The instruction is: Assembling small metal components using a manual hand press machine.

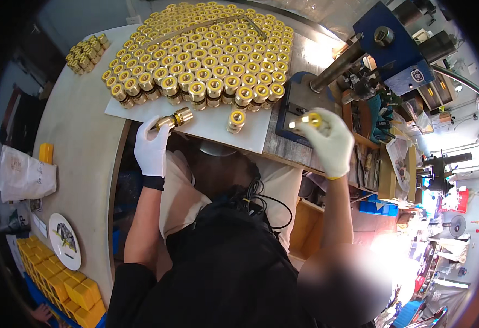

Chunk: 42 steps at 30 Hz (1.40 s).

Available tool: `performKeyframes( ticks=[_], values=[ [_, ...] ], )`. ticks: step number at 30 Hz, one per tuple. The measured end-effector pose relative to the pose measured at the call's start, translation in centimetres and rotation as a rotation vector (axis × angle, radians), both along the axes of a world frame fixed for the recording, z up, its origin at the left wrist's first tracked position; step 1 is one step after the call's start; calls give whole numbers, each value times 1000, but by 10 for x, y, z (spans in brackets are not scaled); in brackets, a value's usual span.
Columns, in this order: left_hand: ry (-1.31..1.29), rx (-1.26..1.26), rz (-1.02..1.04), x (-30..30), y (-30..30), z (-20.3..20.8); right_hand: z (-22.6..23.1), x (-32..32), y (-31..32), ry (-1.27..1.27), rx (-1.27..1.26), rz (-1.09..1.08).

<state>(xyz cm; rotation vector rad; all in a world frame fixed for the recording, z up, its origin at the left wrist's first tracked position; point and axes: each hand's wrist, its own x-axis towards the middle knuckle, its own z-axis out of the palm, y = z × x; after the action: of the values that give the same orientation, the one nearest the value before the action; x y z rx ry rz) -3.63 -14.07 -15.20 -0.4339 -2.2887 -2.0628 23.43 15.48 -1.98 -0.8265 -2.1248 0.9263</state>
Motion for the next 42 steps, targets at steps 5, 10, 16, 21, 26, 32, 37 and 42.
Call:
performKeyframes(
  ticks=[5, 10, 16, 21, 26, 32, 37, 42],
  values=[
    [25, -21, -17, 35, 11, 42, -24, -49, -27, -305, 236, 210],
    [-36, 121, -123, 55, 25, 72, -28, -68, -30, -357, 126, 260],
    [42, 28, -257, 73, 72, 102, -47, -17, -44, -272, -41, 234],
    [299, -124, -460, 101, 160, 119, -81, 30, -38, -354, 3, 227],
    [469, -189, -605, 118, 249, 102, -88, 34, -37, -187, 33, 181],
    [617, -129, -677, 141, 306, 126, -89, 32, -36, -175, 27, 162],
    [672, -300, -767, 146, 305, 140, -90, 37, -37, -148, -2, 179],
    [434, -116, -847, 155, 182, 95, -29, 77, -22, 100, -105, 2]
  ],
)
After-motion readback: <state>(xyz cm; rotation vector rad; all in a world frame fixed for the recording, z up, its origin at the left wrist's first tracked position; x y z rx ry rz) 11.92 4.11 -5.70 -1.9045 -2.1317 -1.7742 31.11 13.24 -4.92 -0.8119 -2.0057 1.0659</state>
